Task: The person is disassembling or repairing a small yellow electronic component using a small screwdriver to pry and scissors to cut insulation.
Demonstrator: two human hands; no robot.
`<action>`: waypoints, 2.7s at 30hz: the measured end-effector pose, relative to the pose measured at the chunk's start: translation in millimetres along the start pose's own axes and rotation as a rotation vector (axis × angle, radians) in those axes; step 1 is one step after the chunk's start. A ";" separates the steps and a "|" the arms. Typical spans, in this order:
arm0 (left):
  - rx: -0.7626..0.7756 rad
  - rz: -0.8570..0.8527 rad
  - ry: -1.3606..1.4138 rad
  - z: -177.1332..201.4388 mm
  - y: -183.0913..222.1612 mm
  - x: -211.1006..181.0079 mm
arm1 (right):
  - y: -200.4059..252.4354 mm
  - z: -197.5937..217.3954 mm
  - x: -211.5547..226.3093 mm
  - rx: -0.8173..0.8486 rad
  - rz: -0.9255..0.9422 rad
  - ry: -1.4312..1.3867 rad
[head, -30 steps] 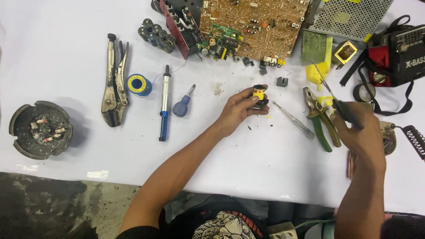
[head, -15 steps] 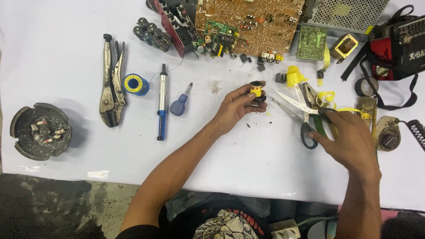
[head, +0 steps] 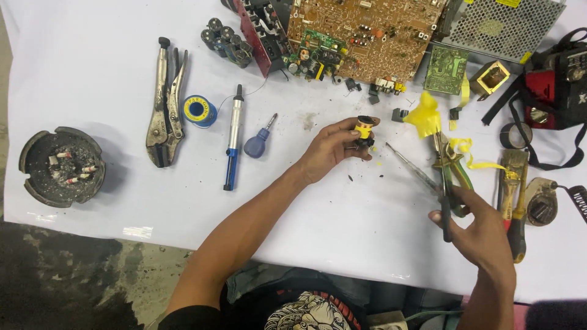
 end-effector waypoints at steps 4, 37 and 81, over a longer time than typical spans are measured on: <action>-0.013 0.005 0.002 7.4 -2.3 1.4 | -7.0 -20.0 -26.7 0.309 0.156 -0.383; -0.246 -0.077 -0.464 -10.7 -0.8 2.8 | 19.5 -64.8 18.6 0.721 0.267 -0.909; 0.002 -0.015 -0.098 7.8 -3.5 15.3 | -48.2 20.8 26.8 -0.244 0.391 -0.433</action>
Point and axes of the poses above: each hand's wrist, its own y-axis away from the middle knuckle, its own z-axis out of the back of the hand, x = y × z, the point moved 5 cm from there along -y, towards the middle knuckle, and after that the axes turned 4 degrees about -y, right-handed, at the moved point
